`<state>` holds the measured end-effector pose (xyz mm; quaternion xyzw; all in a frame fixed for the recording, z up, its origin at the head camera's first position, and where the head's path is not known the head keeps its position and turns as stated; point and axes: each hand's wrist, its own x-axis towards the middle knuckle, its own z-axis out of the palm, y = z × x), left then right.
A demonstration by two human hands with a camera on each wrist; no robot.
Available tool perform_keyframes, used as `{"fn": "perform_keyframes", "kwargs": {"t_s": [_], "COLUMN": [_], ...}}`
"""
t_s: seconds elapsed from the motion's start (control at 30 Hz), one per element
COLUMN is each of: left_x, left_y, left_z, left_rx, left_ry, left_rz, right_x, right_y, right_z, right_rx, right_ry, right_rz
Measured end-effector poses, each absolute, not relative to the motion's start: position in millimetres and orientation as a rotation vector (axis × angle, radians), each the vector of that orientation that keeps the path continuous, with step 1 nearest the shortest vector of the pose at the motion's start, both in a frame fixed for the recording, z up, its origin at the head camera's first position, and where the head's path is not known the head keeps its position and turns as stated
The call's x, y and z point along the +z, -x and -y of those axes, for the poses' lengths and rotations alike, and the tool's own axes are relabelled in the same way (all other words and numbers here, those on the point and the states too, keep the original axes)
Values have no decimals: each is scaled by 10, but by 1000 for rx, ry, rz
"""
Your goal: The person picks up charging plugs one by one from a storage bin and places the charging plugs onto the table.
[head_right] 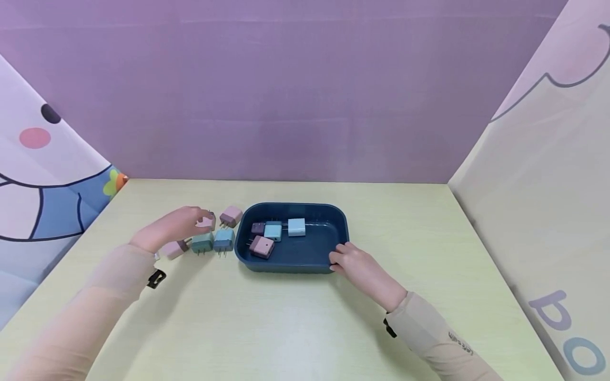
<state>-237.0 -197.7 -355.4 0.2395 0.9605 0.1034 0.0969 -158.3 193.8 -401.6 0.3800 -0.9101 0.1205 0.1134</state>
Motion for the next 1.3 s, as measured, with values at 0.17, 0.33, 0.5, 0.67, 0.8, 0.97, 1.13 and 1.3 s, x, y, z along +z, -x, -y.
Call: {"fn": "perform_keyframes", "kwargs": {"t_s": [0.17, 0.33, 0.5, 0.67, 0.8, 0.97, 1.13, 1.3], "left_x": [-3511, -3484, -3442, -3407, -3403, -3405, -3406, -3407], "left_y": [2406, 2457, 2500, 2531, 2572, 2633, 2667, 2681], "left_z": [1804, 1653, 1472, 1272, 1121, 942, 785, 637], "left_rx": [288, 303, 260, 171, 146, 143, 116, 112], "left_ry": [-719, -728, -741, -736, -747, -765, -779, -809], "left_rz": [-2846, -2812, -2784, -2764, -2735, -2711, -2693, -2669], "right_x": [-4021, -4019, -4020, -3997, -3987, -3980, -3993, -4007], "right_y": [1582, 1581, 1587, 1582, 1574, 1572, 1577, 1585], "right_z": [-1933, -1929, -1929, -1929, -1932, -1931, -1934, -1939], "right_rx": [361, 370, 373, 368, 357, 360, 356, 350], "right_ry": [-1129, -1141, -1138, -1127, -1117, -1117, -1118, -1117], "right_rz": [2653, 2614, 2576, 2632, 2660, 2680, 2681, 2669]}}
